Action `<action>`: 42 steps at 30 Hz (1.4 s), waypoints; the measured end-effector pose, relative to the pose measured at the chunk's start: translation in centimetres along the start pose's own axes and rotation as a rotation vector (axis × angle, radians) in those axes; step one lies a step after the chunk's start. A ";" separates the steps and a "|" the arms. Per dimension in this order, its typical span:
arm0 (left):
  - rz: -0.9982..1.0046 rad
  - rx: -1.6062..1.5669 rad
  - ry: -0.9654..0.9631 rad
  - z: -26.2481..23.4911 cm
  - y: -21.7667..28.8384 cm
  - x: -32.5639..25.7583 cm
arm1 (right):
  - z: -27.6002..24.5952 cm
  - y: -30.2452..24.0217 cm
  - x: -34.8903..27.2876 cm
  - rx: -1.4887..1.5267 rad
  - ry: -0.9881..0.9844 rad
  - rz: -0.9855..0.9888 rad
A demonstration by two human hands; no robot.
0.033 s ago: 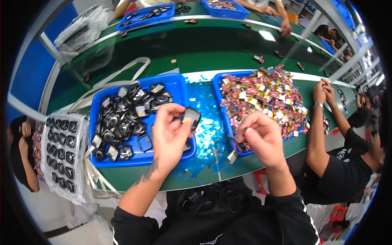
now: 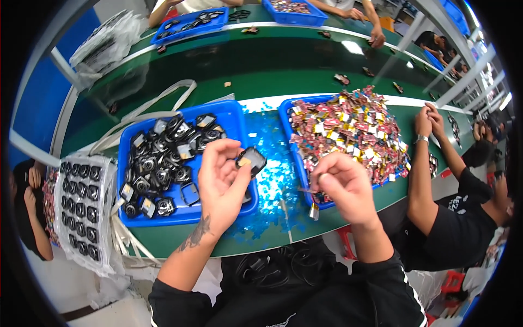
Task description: Assembling the internal components and frames of smartwatches on a production line.
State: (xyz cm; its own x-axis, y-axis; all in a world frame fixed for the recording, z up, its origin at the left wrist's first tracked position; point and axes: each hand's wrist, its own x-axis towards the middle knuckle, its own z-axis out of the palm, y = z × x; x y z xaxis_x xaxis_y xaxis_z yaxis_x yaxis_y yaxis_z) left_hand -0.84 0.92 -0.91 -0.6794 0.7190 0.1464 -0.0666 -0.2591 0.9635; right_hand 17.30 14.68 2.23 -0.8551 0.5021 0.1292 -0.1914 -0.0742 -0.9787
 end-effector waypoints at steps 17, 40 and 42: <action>-0.094 -0.198 -0.292 1.2 -0.4 -1.6 | 4.0 3.0 1.1 0.145 0.178 -0.060; 0.022 -0.073 -0.320 1.2 -0.5 -1.7 | 4.9 -0.8 1.8 -0.858 0.208 -0.387; 0.024 -0.068 -0.321 1.2 -0.6 -1.7 | 4.8 -0.6 1.9 -0.857 0.203 -0.402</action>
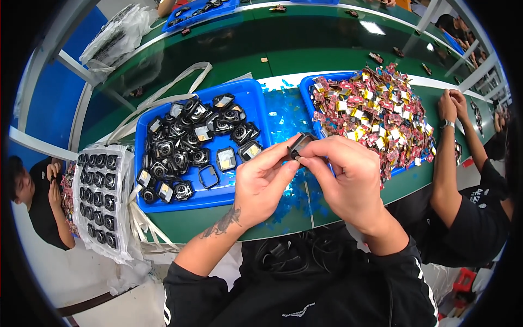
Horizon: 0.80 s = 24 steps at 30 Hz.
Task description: Assembling the internal components and frames of smartwatches on a production line.
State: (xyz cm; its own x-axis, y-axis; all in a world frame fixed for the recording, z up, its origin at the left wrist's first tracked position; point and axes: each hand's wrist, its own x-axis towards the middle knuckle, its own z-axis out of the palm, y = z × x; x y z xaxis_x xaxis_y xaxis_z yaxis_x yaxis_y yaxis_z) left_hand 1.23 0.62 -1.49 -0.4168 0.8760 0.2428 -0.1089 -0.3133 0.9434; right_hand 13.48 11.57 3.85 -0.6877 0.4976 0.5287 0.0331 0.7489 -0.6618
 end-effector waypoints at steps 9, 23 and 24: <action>-0.002 0.008 -0.024 0.0 0.0 0.1 | -0.5 0.1 0.2 0.029 -0.054 0.052; 0.005 0.069 -0.009 -0.1 -0.4 -0.1 | -0.7 0.2 0.4 0.022 -0.089 0.078; 0.015 0.076 -0.012 -0.2 -0.5 -0.1 | -0.8 0.0 0.5 0.032 -0.100 0.113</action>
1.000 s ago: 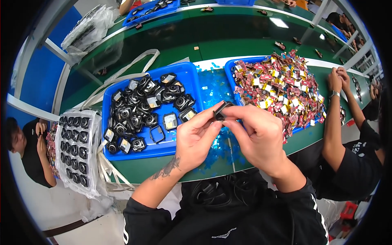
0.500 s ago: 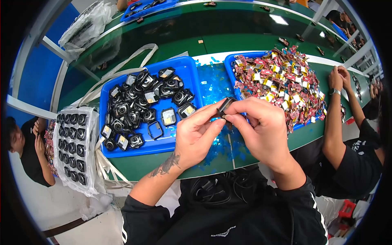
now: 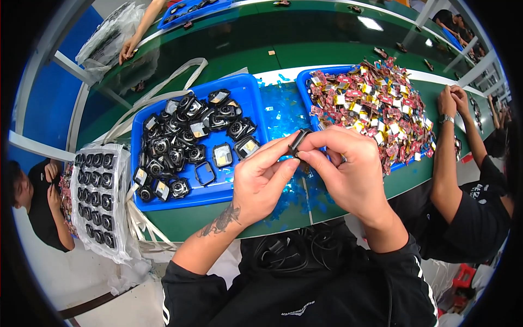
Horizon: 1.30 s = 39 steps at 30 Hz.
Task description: Assembling the internal components and frames of smartwatches on a production line.
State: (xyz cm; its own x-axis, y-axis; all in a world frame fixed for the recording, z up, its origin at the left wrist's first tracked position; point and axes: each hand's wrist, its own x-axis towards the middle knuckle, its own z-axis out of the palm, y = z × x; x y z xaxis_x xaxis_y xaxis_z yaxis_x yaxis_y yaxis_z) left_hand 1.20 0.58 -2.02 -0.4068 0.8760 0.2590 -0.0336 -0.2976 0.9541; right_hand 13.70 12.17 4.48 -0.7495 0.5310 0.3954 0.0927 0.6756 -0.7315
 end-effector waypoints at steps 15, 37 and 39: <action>0.068 0.123 0.015 0.4 0.4 -0.3 | 0.6 0.8 0.1 0.026 0.181 -0.200; 0.294 0.471 0.001 0.0 1.1 0.9 | -0.7 2.5 -1.9 0.772 -0.073 0.310; 0.307 0.488 0.020 -0.1 0.5 0.8 | -0.6 2.7 -2.0 0.712 -0.031 0.239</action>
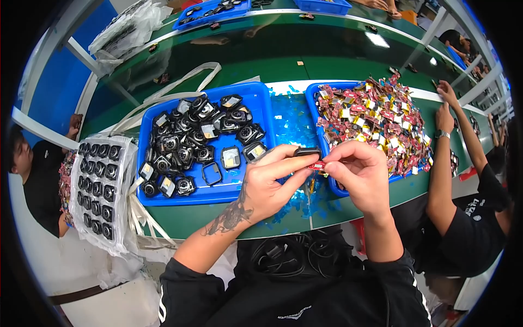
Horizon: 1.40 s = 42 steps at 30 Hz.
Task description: Assembling the internal components and frames of smartwatches on a production line.
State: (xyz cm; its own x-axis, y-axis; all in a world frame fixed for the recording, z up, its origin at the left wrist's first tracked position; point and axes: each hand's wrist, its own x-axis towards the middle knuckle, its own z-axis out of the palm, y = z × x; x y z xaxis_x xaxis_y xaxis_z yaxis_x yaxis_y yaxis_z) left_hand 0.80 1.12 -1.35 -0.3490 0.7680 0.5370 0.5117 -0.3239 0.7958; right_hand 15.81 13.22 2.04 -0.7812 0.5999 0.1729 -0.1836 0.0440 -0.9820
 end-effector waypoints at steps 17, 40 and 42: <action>-0.401 -0.589 0.005 0.5 0.3 -0.3 | 2.0 1.2 -0.8 -0.108 0.207 -0.044; -0.463 -0.604 0.111 1.1 0.5 -0.5 | 1.5 0.5 0.3 -0.366 0.171 0.021; -0.465 -0.624 0.117 1.1 0.3 -0.5 | 1.4 0.3 0.4 -0.445 0.127 0.051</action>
State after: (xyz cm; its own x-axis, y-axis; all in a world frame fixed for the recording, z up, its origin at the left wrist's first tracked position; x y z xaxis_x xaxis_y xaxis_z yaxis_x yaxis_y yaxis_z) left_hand 2.00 1.23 -1.67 -0.5172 0.8489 0.1090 -0.2306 -0.2609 0.9374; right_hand 14.59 12.42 1.89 -0.6984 0.7020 0.1397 0.1487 0.3332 -0.9311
